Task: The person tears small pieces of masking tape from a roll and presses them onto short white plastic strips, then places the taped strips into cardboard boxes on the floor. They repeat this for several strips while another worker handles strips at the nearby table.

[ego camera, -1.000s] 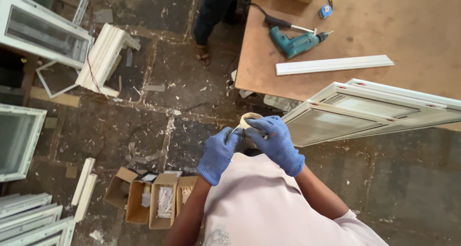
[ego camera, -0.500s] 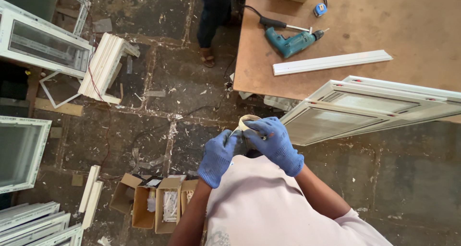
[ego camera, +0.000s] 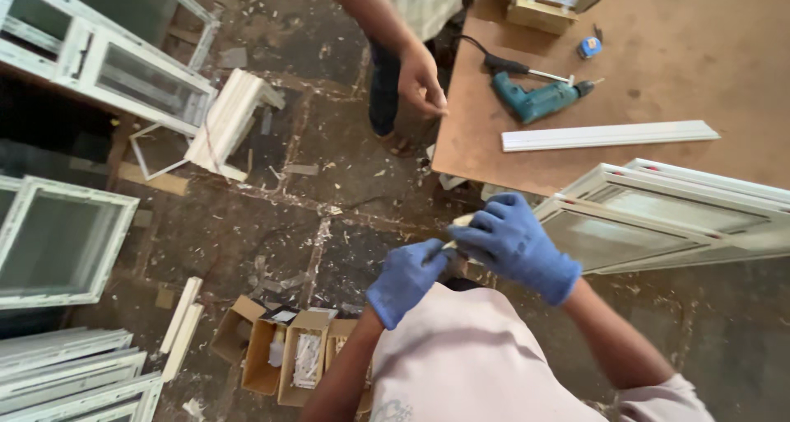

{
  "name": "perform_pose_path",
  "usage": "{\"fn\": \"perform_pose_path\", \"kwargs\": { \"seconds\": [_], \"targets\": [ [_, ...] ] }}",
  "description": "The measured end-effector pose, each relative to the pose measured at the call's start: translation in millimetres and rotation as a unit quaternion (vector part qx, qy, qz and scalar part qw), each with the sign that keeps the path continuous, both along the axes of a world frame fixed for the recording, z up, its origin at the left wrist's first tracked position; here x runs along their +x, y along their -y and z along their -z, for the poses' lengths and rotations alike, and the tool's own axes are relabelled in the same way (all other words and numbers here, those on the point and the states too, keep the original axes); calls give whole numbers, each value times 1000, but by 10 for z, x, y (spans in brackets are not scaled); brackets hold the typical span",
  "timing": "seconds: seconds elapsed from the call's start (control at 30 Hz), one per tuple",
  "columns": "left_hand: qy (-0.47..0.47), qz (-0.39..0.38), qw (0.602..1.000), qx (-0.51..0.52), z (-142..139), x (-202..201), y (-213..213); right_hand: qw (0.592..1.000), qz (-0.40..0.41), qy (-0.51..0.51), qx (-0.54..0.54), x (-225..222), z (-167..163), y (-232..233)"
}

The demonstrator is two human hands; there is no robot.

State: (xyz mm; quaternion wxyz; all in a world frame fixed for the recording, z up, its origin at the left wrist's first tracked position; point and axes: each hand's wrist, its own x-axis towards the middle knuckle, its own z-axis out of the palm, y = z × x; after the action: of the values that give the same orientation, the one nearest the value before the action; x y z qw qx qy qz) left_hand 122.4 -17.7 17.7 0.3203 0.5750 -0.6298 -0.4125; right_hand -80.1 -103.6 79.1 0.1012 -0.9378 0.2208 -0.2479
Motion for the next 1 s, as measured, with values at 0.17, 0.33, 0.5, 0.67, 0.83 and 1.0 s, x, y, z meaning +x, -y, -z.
{"fn": "perform_pose_path", "kwargs": {
  "seconds": [0.17, 0.33, 0.5, 0.67, 0.83, 1.0],
  "targets": [
    [5, 23, 995, -93, 24, 1, -95, 998, -29, -14, 57, -68, 55, 40],
    [-3, -12, 986, -164, 69, 30, -187, 879, 106, 120, 448, 5, 324, -187],
    [1, -65, 985, -158, 120, 18, -210, 753, 212, 218, 583, 137, 582, -393],
    [-15, -58, 988, -141, 111, -1, -214, 800, 206, 200, 527, 59, 621, -407],
    [-40, -51, 990, -127, 28, -21, -236, 813, 204, 186, 512, 22, 571, -449],
    [-103, -108, 989, -16, 11, -25, -281, 766, 212, 240, 558, 88, 536, -567]
  ]
}}
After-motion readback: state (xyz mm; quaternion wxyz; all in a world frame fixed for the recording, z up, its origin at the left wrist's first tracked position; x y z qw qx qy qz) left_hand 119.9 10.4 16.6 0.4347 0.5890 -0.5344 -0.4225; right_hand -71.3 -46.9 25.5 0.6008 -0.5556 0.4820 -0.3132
